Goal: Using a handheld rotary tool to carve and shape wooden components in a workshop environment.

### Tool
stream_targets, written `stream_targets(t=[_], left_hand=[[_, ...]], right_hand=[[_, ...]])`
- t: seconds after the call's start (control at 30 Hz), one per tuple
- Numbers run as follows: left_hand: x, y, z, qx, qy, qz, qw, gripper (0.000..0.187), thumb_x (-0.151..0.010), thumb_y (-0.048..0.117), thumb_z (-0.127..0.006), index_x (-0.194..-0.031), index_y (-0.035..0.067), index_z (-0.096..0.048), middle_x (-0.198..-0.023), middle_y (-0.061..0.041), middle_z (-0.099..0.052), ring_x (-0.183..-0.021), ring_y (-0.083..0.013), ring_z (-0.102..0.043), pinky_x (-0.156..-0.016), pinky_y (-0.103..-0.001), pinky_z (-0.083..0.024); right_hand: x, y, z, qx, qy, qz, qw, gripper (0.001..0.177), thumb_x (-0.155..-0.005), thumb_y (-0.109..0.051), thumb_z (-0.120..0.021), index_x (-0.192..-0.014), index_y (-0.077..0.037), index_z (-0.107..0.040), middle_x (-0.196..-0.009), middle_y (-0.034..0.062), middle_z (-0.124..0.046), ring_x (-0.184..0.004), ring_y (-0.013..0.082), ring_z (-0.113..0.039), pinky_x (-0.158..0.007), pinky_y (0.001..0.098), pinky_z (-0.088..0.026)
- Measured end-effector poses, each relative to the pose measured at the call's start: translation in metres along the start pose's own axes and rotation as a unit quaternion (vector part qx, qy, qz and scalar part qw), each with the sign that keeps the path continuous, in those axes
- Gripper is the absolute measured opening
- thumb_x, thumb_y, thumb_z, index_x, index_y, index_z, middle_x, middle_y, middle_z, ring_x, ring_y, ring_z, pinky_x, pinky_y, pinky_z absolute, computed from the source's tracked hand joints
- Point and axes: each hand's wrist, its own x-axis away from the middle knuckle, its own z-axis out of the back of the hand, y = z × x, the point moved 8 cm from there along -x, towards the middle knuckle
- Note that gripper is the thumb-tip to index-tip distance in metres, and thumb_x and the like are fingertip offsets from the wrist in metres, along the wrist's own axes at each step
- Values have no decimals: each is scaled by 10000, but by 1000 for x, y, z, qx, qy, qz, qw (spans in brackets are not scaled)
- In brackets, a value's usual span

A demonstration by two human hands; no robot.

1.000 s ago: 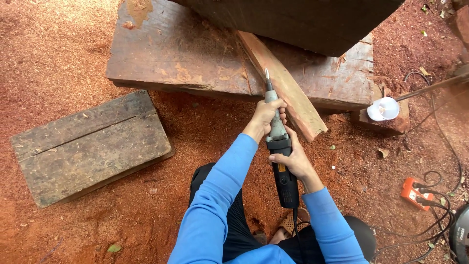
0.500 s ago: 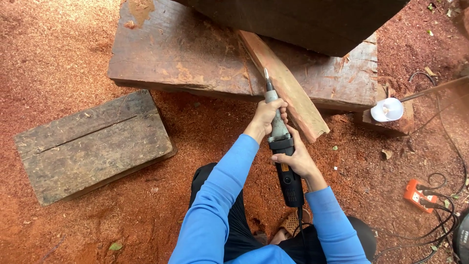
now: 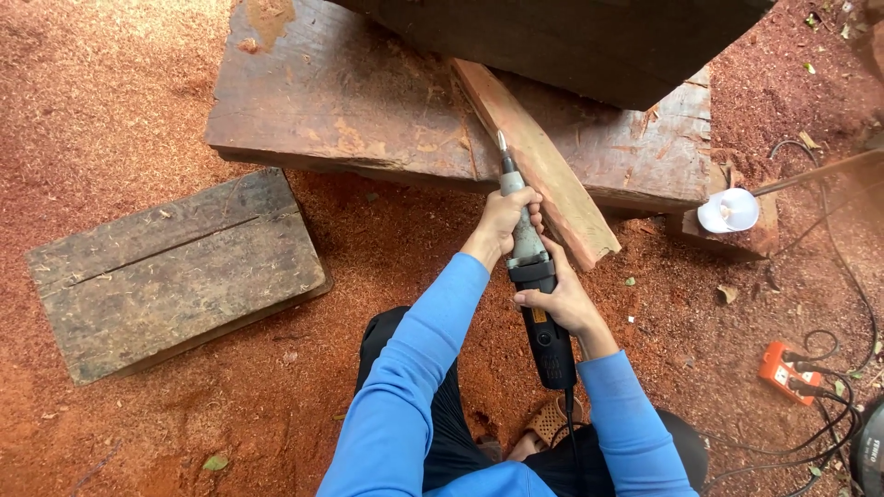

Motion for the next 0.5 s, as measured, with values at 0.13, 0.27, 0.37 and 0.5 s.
stream_targets(t=[0.13,0.27,0.37,0.5], left_hand=[[15,-2,3,29,25,-10,999,143,-715,53,-726,-631,9,-618,-493,-133,-583,-419,-219,-638,-402,-460,-581],[36,4,14,8,75,-51,996,97,-718,38,-718,-694,-15,-641,-516,-128,-580,-417,-202,-619,-388,-434,-571],[80,26,15,-38,109,-108,987,162,-739,57,-723,-861,-31,-664,-565,-109,-581,-444,-185,-617,-409,-406,-573],[116,49,18,-52,122,-162,978,323,-786,43,-720,-1080,-89,-696,-607,-70,-565,-473,-163,-601,-457,-381,-569]], right_hand=[[6,-2,2,-14,-9,-6,1000,1097,-595,-25,-925,-1544,-163,-391,-1069,283,-614,-713,317,-709,-518,421,-621],[26,-16,-8,67,-46,8,997,1122,-616,-209,-956,-1584,-235,-390,-1315,293,-576,-1084,394,-634,-836,508,-539],[57,-29,-14,123,-70,31,989,1125,-681,-379,-919,-1619,-319,-300,-1458,278,-531,-1283,475,-554,-1035,583,-476],[88,-31,-8,125,-135,71,980,1167,-701,-436,-892,-1623,-452,-178,-1411,315,-554,-1208,532,-600,-978,598,-550]])
